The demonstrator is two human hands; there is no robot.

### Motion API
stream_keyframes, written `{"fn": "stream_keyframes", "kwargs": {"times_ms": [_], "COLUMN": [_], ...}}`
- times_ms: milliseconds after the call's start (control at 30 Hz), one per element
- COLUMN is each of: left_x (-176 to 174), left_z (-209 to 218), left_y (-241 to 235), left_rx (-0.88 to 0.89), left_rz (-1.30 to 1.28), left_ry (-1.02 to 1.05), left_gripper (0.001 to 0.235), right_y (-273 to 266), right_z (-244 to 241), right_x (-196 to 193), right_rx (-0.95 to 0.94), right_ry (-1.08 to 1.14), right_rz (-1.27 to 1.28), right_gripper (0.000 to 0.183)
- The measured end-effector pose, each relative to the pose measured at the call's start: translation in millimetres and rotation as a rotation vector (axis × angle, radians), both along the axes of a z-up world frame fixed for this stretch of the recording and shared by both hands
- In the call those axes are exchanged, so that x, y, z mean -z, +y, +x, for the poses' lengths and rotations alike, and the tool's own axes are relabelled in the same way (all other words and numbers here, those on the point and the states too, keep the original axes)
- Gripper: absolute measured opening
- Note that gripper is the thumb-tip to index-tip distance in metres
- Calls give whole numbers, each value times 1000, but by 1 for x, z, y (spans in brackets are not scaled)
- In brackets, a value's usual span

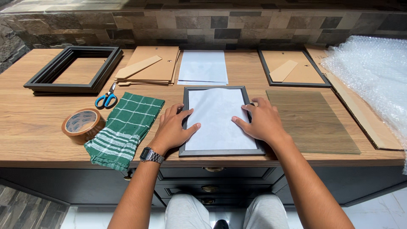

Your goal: The person places a glass pane and a white paper sheet into a black picture frame, then fits a cardboard backing into another frame before folding a green cloth.

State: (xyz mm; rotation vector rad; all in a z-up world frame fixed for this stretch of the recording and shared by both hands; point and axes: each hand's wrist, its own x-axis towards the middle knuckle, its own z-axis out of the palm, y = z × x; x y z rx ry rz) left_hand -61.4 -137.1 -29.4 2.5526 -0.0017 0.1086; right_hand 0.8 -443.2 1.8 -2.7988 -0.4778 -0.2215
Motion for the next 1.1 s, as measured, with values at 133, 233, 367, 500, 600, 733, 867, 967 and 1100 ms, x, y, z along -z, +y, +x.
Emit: {"fn": "stream_keyframes", "kwargs": {"times_ms": [133, 233, 367, 500, 600, 733, 867, 967, 1100], "left_x": [5, 15, 36, 20, 24, 19, 8, 32, 27], "left_z": [0, 4, 13, 1, 2, 6, 22, 69, 109], "left_y": [0, 3, 10, -3, -6, -6, -2, 21, 36], "left_rx": [10, 54, 166, 174, 168, 56, -48, -146, -313], "left_rz": [-13, 0, -43, -168, -400, -705, -924, -944, -924], "left_ry": [-40, -119, -293, -344, -409, -384, -357, -316, -271], "left_gripper": [62, 56, 66, 83, 91, 92, 90, 87, 72], "right_y": [5, 4, 0, -1, -6, -18, -23, -18, 0], "right_z": [4, 5, 10, 12, 18, 39, 58, 54, 95], "right_x": [4, 5, 12, 11, 18, 35, 39, 19, 19], "right_rx": [-1, -3, -27, -40, -27, 21, 39, -2, 2], "right_ry": [27, 33, 36, 69, 59, 46, 237, 403, 453], "right_rz": [-68, -59, -15, 23, 113, 543, 869, 1038, 1113], "right_gripper": [63, 60, 58, 63, 68, 75, 47, 26, 21]}}
